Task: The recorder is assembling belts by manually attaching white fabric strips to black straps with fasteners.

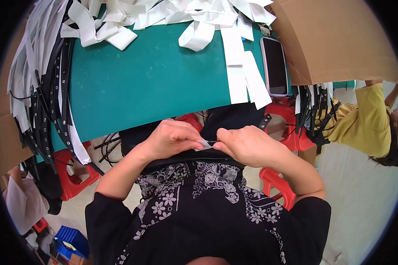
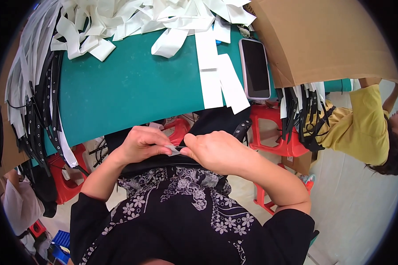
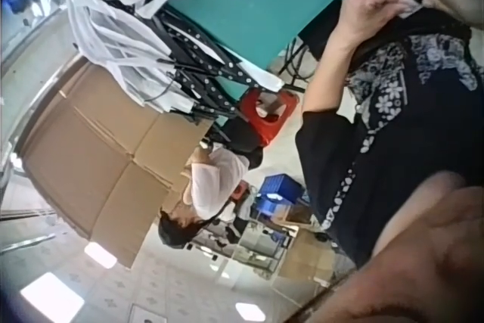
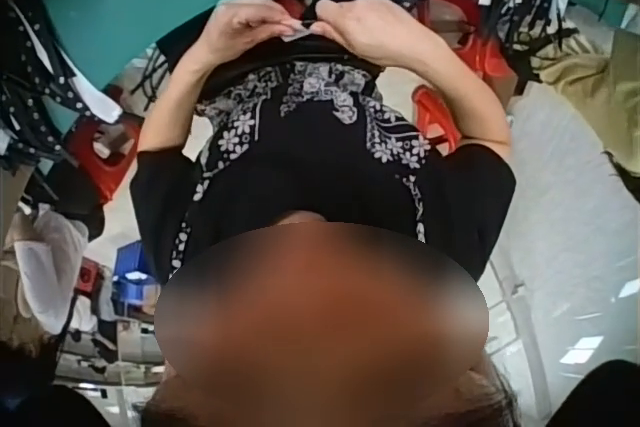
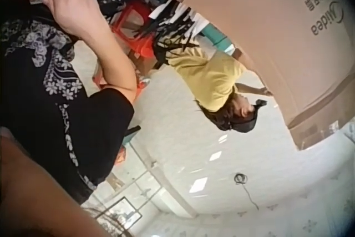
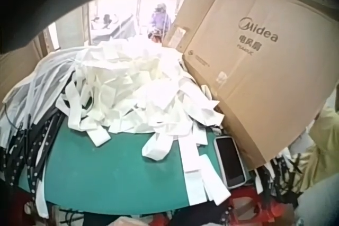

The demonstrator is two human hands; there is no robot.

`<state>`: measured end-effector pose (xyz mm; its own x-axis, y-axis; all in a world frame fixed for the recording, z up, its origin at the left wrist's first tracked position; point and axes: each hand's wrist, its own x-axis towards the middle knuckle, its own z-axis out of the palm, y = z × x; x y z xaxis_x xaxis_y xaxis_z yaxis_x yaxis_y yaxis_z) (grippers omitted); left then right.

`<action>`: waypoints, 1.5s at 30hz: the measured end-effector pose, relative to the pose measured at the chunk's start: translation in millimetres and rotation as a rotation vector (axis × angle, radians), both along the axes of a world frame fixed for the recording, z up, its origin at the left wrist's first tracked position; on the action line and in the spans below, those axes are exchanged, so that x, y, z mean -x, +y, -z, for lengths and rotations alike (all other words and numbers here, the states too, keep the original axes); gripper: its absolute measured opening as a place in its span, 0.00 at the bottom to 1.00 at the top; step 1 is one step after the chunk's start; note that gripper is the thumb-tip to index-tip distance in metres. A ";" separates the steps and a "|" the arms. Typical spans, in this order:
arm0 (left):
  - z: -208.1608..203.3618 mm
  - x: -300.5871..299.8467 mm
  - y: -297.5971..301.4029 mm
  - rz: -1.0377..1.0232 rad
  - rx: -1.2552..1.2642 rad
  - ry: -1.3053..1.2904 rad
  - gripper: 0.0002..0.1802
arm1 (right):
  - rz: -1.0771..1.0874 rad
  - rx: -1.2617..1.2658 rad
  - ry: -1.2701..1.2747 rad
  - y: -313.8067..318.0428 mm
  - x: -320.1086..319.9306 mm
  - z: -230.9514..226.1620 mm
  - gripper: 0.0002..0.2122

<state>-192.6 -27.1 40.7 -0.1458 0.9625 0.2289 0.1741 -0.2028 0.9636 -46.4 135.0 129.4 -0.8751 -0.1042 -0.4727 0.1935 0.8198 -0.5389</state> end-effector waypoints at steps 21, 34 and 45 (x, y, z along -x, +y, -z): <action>-3.4 -6.4 1.8 -0.085 0.514 -0.046 0.07 | 0.352 0.288 -0.202 78.5 -45.2 -9.5 0.10; -24.6 -16.8 26.5 -0.192 0.303 -0.361 0.05 | 0.473 0.454 -0.159 62.6 -27.3 3.6 0.13; -29.0 -36.0 40.9 -0.066 0.254 -0.368 0.06 | 0.163 -0.358 0.127 38.3 -28.6 -127.1 0.08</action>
